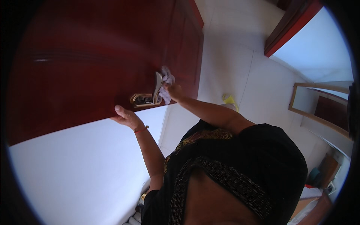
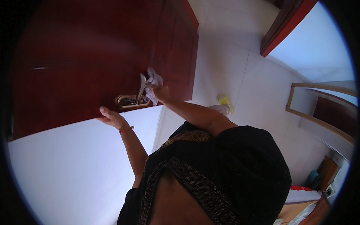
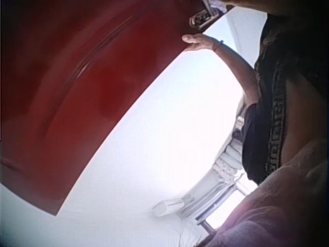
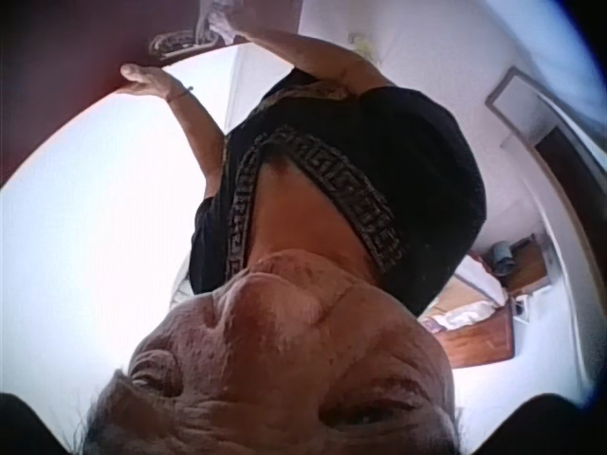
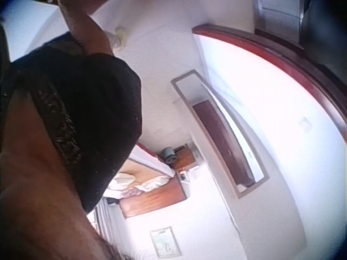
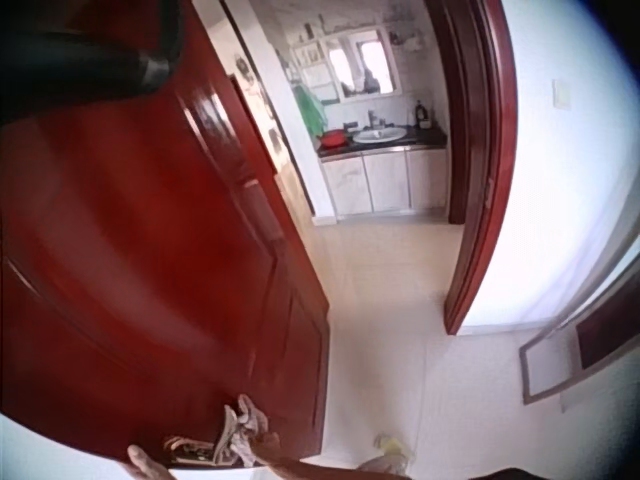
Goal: The person wipes down the surface and edges of a wooden door using a cloth.
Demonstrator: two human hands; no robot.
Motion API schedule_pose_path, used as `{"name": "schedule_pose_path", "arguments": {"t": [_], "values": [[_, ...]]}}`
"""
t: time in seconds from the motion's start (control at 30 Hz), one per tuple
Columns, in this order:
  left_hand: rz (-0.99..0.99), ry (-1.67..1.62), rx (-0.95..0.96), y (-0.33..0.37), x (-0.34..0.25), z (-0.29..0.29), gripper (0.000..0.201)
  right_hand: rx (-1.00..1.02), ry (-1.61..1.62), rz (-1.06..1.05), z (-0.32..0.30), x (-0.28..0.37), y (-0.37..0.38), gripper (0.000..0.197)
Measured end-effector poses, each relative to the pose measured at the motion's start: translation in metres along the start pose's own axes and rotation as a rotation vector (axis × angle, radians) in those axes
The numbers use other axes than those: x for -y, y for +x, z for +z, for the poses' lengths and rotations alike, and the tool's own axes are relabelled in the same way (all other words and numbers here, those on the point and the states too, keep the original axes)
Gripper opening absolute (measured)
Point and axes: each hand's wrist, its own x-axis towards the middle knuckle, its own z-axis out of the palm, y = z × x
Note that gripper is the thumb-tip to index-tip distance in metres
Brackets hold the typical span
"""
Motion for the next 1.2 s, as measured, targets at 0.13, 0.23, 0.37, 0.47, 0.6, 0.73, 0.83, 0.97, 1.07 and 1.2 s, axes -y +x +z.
{"name": "schedule_pose_path", "arguments": {"t": [0.13, 0.23, 0.37, 0.47, 0.6, 0.73, 0.83, 0.97, 1.07, 1.2], "values": [[0.106, 0.176, -0.069, 0.002, -0.004, -0.009, 0.051, -0.023, -0.067, -0.101, -0.010, 0.040, -0.004, 0.060], [0.092, 0.151, -0.072, 0.005, 0.008, -0.016, 0.052, -0.101, -0.029, -0.252, -0.026, 0.072, 0.032, 0.062], [0.029, 0.083, -0.088, -0.001, -0.001, -0.007, 0.060, -0.217, -0.030, -0.416, -0.040, 0.106, 0.052, 0.063], [0.114, 0.169, -0.163, -0.003, -0.005, -0.004, 0.070, -0.148, 0.107, -0.599, -0.045, 0.117, 0.048, 0.061], [0.026, 0.270, -0.176, -0.004, 0.000, 0.003, 0.072, -0.225, 0.146, -0.769, -0.063, 0.125, 0.073, 0.062], [-0.084, 0.231, -0.152, -0.012, 0.017, -0.019, 0.059, 0.152, 0.535, -0.763, -0.096, 0.163, 0.081, 0.060], [-0.185, 0.217, -0.074, -0.013, 0.033, -0.036, 0.058, 0.156, 0.454, -1.001, -0.136, 0.244, 0.082, 0.058], [0.015, -0.021, -0.101, 0.001, 0.004, -0.006, 0.078, 0.352, 0.526, -1.407, -0.142, 0.379, 0.019, 0.062], [-0.013, -0.028, -0.071, 0.001, 0.008, -0.016, 0.080, 0.041, 0.025, -1.862, -0.120, 0.432, 0.004, 0.073], [0.013, -0.055, -0.116, 0.001, 0.017, -0.009, 0.079, -0.798, -1.040, -1.684, -0.070, 0.433, 0.014, 0.087]]}}
